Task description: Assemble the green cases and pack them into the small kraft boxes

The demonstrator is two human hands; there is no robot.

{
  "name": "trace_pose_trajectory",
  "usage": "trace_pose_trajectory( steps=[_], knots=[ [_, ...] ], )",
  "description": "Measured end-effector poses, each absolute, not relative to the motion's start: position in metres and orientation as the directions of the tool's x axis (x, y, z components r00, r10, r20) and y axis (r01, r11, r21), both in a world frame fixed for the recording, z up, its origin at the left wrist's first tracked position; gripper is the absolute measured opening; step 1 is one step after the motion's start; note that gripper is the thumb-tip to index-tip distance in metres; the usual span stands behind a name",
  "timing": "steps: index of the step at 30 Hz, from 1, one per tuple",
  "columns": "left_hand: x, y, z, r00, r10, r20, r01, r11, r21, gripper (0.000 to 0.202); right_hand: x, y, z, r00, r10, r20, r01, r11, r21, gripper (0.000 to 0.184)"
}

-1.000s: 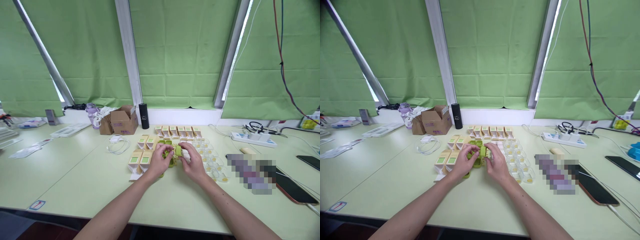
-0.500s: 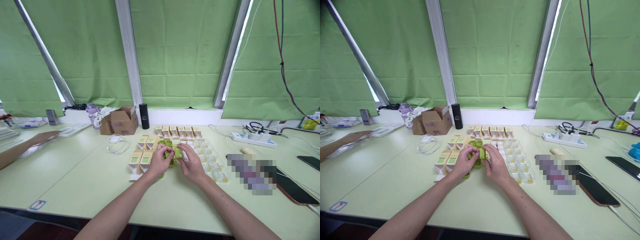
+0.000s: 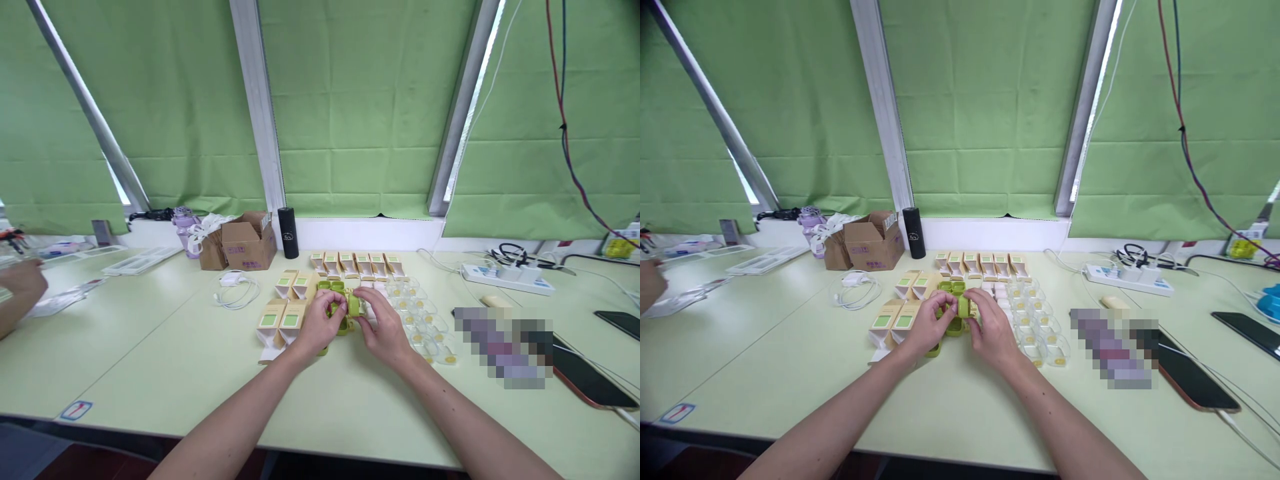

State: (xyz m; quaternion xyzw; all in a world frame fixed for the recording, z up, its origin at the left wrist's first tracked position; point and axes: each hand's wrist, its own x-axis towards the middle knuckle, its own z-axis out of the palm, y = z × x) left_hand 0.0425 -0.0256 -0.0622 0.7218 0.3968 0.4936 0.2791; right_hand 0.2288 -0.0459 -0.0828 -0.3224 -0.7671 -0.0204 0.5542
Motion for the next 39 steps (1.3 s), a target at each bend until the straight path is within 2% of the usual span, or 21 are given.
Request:
trace_pose_trajectory(
  steps=[24, 39],
  knots=[
    [0.0447, -0.0269, -0.0607, 0.169, 0.859, 0.484, 0.3, -0.513, 0.804, 0.007, 0.2287, -0.0459, -0.0828, -0.163, 0.493, 0.855, 0.491, 0.792, -0.363, 0.05],
    [0.0442, -0.0264, -0.0611, 0.143, 0.879, 0.455, 0.265, -0.477, 0.838, 0.011, 0.2275, -0.0464, -0.0803, -0.108, 0.546, 0.831, 0.465, 0.766, -0.443, 0.042]
  ],
)
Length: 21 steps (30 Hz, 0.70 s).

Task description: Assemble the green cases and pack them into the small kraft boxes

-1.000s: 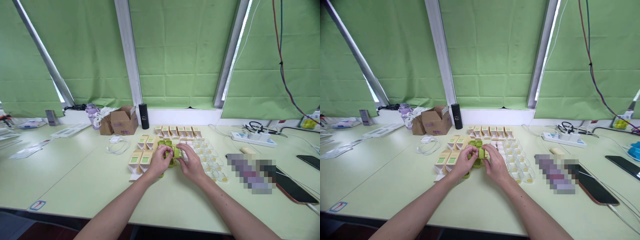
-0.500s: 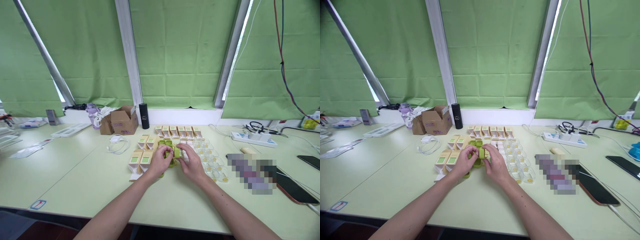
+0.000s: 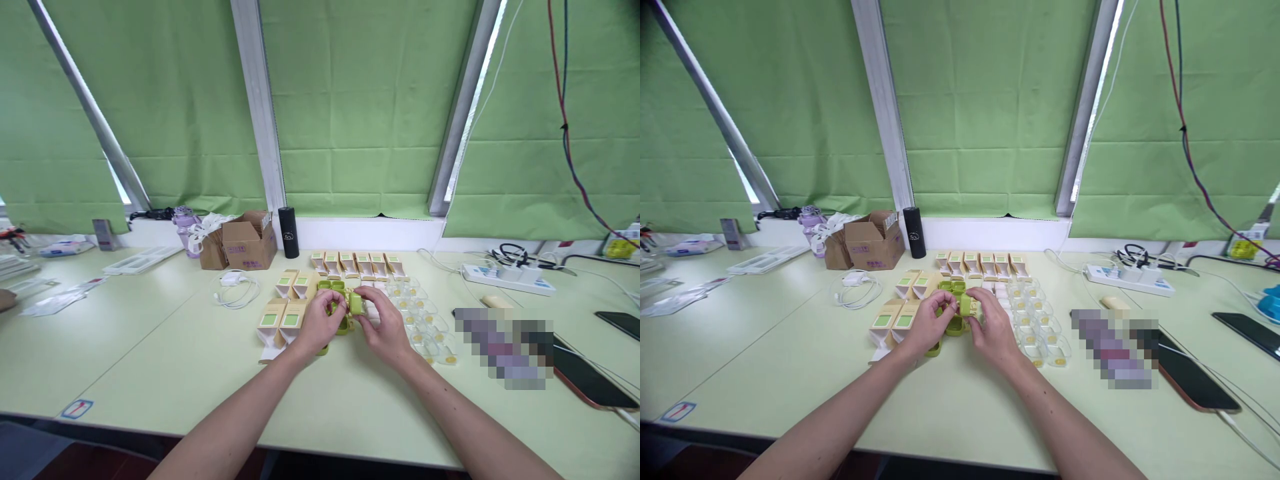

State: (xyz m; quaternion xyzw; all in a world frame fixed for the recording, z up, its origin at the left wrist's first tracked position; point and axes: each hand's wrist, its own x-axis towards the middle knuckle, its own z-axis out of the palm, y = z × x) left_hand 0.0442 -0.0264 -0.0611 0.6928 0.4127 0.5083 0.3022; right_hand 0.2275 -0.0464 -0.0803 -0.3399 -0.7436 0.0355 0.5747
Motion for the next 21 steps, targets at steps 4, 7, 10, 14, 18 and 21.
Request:
trace_pose_trajectory(
  steps=[4, 7, 10, 14, 18, 21],
  knots=[
    [0.0439, -0.0263, -0.0615, 0.143, 0.883, 0.448, 0.258, -0.47, 0.844, 0.011, 0.2275, -0.0464, -0.0802, -0.105, 0.551, 0.828, 0.463, 0.764, -0.449, 0.041],
    [0.044, -0.0262, -0.0612, 0.144, 0.887, 0.439, 0.26, -0.462, 0.848, 0.011, 0.2277, -0.0461, -0.0801, -0.107, 0.552, 0.827, 0.457, 0.766, -0.452, 0.04],
    [0.044, -0.0259, -0.0614, 0.147, 0.887, 0.439, 0.268, -0.463, 0.845, 0.011, 0.2278, -0.046, -0.0801, -0.106, 0.554, 0.826, 0.458, 0.764, -0.454, 0.041],
    [0.0437, -0.0246, -0.0627, 0.141, 0.882, 0.451, 0.264, -0.472, 0.841, 0.01, 0.2279, -0.0465, -0.0797, -0.105, 0.562, 0.821, 0.458, 0.76, -0.461, 0.04],
    [0.0435, -0.0235, -0.064, 0.14, 0.878, 0.458, 0.261, -0.479, 0.838, 0.01, 0.2279, -0.0468, -0.0791, -0.101, 0.563, 0.82, 0.455, 0.76, -0.465, 0.04],
    [0.0435, -0.0232, -0.0642, 0.138, 0.882, 0.45, 0.26, -0.471, 0.843, 0.009, 0.2279, -0.0468, -0.0788, -0.103, 0.562, 0.821, 0.458, 0.759, -0.462, 0.039]
  ],
)
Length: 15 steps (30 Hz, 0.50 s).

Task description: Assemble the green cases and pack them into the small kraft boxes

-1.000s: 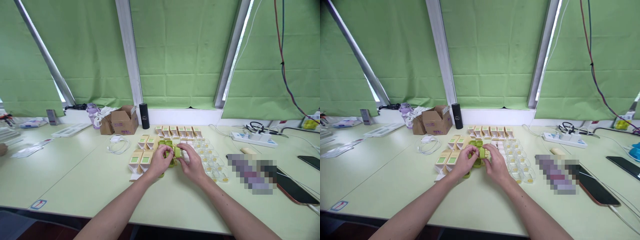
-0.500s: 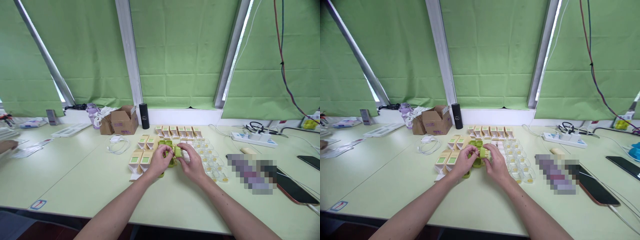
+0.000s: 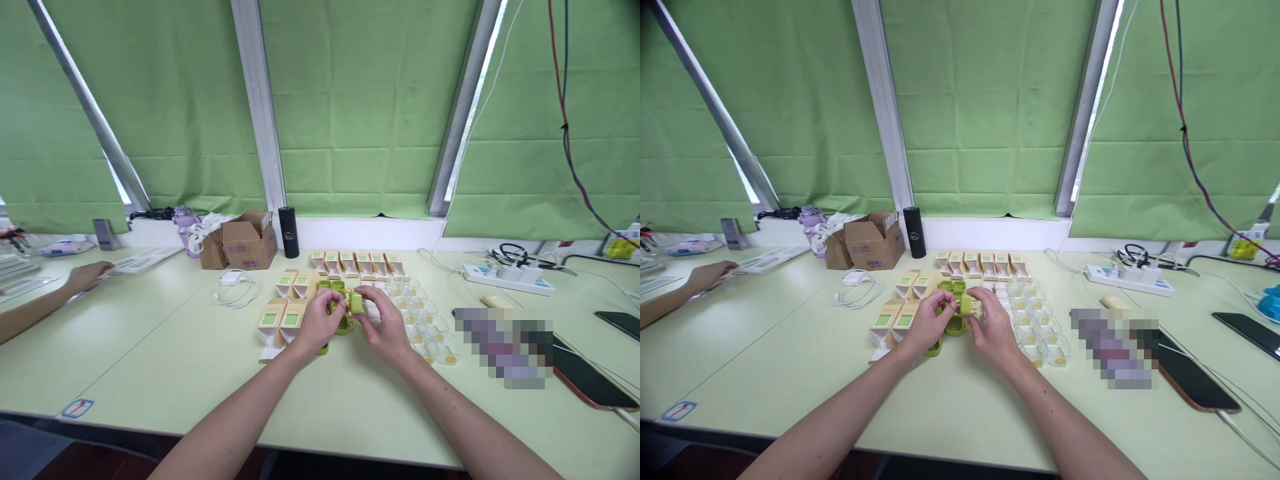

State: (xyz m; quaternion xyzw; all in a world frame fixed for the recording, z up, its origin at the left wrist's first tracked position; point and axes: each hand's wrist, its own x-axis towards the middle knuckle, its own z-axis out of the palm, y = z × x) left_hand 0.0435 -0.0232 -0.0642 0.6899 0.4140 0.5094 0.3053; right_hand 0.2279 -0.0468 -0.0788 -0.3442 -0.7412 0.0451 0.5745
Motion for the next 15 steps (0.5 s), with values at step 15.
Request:
trace_pose_trajectory(
  steps=[15],
  knots=[
    [0.0419, -0.0218, -0.0648, 0.149, 0.882, 0.447, 0.252, -0.471, 0.845, 0.011, 0.2295, -0.0452, -0.0801, -0.085, 0.573, 0.815, 0.461, 0.748, -0.477, 0.041]
  ],
)
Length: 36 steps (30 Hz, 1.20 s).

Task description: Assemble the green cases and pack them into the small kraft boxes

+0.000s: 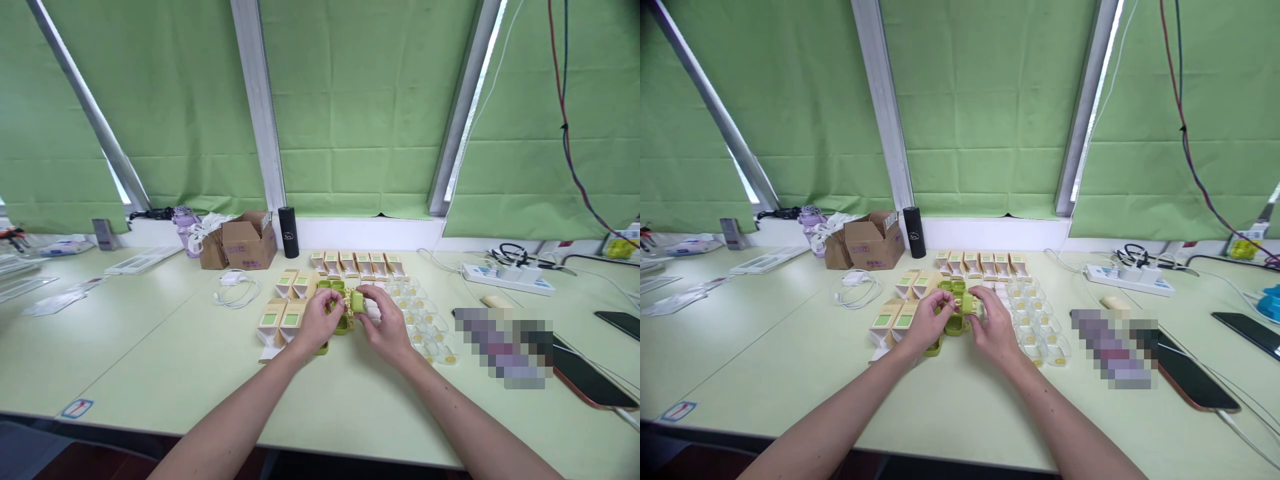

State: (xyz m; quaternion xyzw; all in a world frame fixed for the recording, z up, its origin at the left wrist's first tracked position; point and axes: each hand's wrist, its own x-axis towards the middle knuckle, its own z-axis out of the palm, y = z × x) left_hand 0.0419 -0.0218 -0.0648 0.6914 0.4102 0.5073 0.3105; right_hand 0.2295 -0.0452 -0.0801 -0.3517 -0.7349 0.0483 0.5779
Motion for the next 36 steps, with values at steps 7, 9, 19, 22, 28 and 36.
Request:
trace_pose_trajectory(
  steps=[7, 9, 19, 22, 28, 36],
  knots=[
    [0.041, -0.025, -0.06, 0.138, 0.885, 0.444, 0.244, -0.465, 0.851, 0.016, 0.229, -0.046, -0.078, -0.077, 0.576, 0.814, 0.453, 0.747, -0.486, 0.042],
    [0.039, -0.025, -0.059, 0.12, 0.883, 0.453, 0.239, -0.469, 0.85, 0.016, 0.229, -0.046, -0.078, -0.074, 0.576, 0.814, 0.454, 0.746, -0.487, 0.041],
    [0.036, -0.032, -0.057, 0.076, 0.781, 0.62, 0.33, -0.607, 0.723, 0.021, 0.235, -0.045, -0.077, -0.106, 0.525, 0.844, 0.497, 0.763, -0.412, 0.052],
    [0.037, -0.037, -0.055, 0.153, 0.708, 0.689, 0.338, -0.693, 0.637, 0.028, 0.235, -0.046, -0.076, -0.141, 0.498, 0.856, 0.507, 0.779, -0.37, 0.056],
    [0.039, -0.041, -0.054, 0.249, 0.662, 0.707, 0.364, -0.74, 0.565, 0.048, 0.235, -0.046, -0.075, -0.209, 0.449, 0.868, 0.544, 0.792, -0.279, 0.061],
    [0.04, -0.037, -0.059, 0.26, 0.662, 0.703, 0.376, -0.74, 0.558, 0.048, 0.239, -0.046, -0.073, -0.284, 0.345, 0.895, 0.588, 0.8, -0.121, 0.035]
  ],
)
